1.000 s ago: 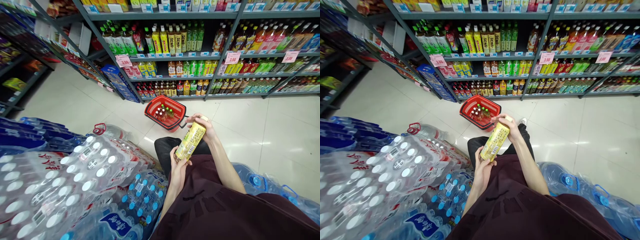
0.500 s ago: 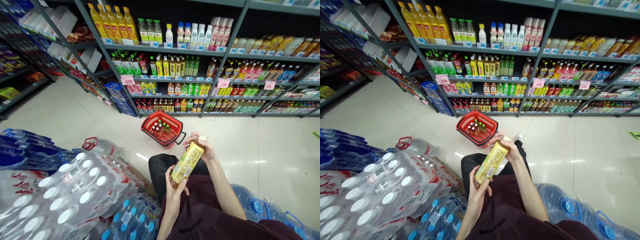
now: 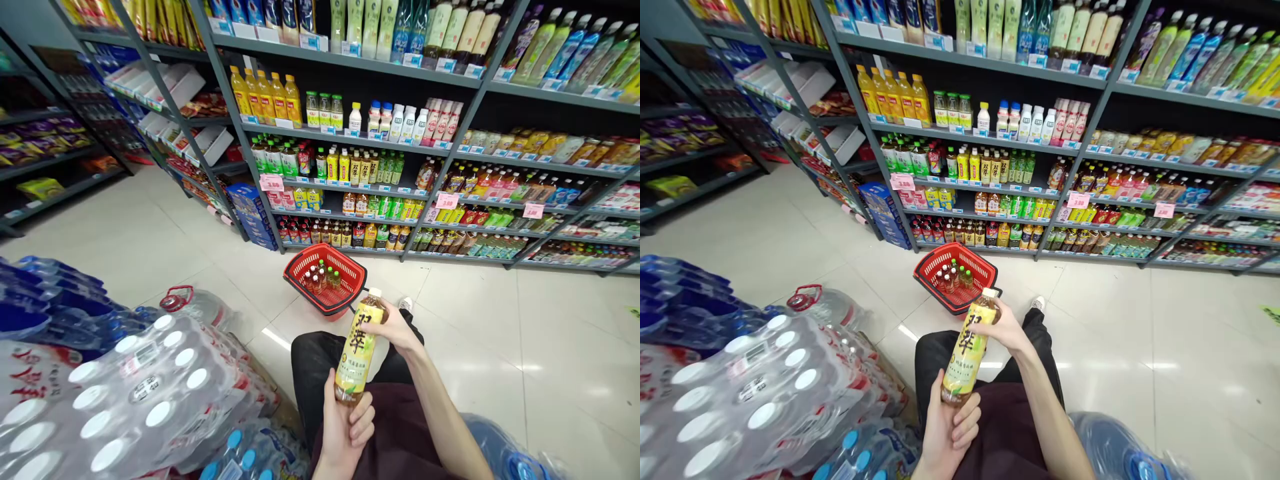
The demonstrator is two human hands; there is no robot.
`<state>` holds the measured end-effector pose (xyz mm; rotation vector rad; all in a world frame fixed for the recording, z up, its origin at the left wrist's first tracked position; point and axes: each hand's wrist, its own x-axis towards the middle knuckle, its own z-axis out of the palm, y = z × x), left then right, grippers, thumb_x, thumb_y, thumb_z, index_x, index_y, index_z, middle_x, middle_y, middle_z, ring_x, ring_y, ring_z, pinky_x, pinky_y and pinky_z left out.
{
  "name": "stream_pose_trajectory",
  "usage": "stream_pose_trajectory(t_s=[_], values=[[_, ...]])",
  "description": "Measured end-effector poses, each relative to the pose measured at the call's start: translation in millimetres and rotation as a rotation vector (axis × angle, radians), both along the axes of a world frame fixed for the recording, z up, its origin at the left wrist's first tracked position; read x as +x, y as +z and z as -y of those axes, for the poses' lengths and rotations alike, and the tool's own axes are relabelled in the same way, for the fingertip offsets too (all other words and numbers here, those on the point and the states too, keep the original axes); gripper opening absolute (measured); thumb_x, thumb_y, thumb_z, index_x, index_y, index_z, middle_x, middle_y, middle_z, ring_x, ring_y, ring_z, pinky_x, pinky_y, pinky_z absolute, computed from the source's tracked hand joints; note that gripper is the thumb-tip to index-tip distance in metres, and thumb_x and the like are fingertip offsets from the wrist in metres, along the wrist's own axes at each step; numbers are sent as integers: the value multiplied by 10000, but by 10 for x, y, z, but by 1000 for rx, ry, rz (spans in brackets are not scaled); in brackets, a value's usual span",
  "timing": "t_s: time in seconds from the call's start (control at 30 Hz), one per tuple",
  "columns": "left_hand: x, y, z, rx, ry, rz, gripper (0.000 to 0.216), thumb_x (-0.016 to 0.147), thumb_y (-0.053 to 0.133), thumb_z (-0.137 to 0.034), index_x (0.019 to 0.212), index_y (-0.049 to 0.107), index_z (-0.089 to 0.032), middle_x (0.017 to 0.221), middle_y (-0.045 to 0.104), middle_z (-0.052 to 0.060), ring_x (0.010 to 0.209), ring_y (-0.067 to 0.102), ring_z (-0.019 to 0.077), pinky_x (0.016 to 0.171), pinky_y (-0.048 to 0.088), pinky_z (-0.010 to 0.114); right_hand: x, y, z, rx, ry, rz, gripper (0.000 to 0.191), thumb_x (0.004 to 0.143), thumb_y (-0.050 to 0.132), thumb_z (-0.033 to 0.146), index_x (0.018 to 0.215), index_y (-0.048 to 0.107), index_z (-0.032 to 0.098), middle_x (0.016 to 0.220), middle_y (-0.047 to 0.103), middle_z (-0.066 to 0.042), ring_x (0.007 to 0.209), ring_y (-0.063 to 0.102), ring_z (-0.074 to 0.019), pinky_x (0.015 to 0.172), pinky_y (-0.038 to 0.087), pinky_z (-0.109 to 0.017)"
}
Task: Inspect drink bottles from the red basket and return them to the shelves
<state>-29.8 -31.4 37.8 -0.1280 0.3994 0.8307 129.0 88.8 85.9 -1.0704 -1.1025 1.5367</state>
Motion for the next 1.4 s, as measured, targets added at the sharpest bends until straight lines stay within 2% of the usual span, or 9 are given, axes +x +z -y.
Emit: stream_pose_trajectory(t_s=[0.17,0.33,0.67,0.83,0.97,1.13,1.2,1.27,1.4], values=[[21,-34,39,-53,-5,131,617,921,525,-713,828,618,-110,492,302,-75,373,197,21,345,124,134,-150,-235,-47,-70,-106,80,568,614,949,348,1107,723,181,1047,772,-68,921,723,-222,867,584,-332],[1,-79,14,-34,-38,97,584,842,630,-720,789,542,-145,500,277,-85,388,191,23,361,114,140,-136,-265,-70,-96,-127,99,543,579,956,293,1057,734,163,1020,773,-72,914,711,-224,815,575,-307],[151,-89,-27,54,-72,-446,778,651,611,-907,937,489,-194,601,434,-77,441,378,75,360,261,191,-185,-514,415,-335,40,-151,523,711,914,429,1115,719,159,1123,759,-118,1012,735,-286,924,593,-398],[206,-332,-108,211,-154,-850,851,676,525,-953,1071,407,-208,645,539,-51,465,506,123,381,418,227,125,-626,525,-426,9,-65,607,666,926,499,1107,676,166,1096,755,-113,999,735,-314,641,622,-324],[232,-508,-230,345,-266,-947,889,760,448,-928,1219,415,-167,713,565,-20,549,577,145,452,495,256,353,-691,517,-441,-37,9,641,641,926,539,1076,678,138,1032,763,-133,940,750,-329,627,634,-354],[95,-892,-709,748,-500,-1165,664,996,337,-669,1437,463,-189,1199,663,136,1080,678,222,834,592,339,596,-796,384,-388,-215,80,666,548,966,518,1018,700,128,1004,772,-159,933,752,-366,695,641,-424],[-59,-1104,-970,831,-584,-1672,552,1032,353,-514,1482,494,-226,1419,582,119,1314,562,209,1102,470,343,733,-795,232,-331,-290,141,686,522,974,512,1017,710,118,1012,771,-174,943,747,-376,715,638,-437],[-234,-1324,-1197,700,-611,-1976,603,975,482,-361,1522,467,-110,1600,379,212,1526,286,349,1246,258,520,887,-758,29,-259,-365,194,684,522,973,506,1014,719,105,1024,770,-189,951,744,-378,735,633,-435],[-441,-1733,-1507,447,-762,-2307,752,895,575,-295,1614,364,-227,1733,48,165,1542,50,536,1102,263,785,1167,-614,-430,-105,-527,208,657,511,980,459,995,726,93,1026,770,-193,978,742,-364,828,629,-451]])
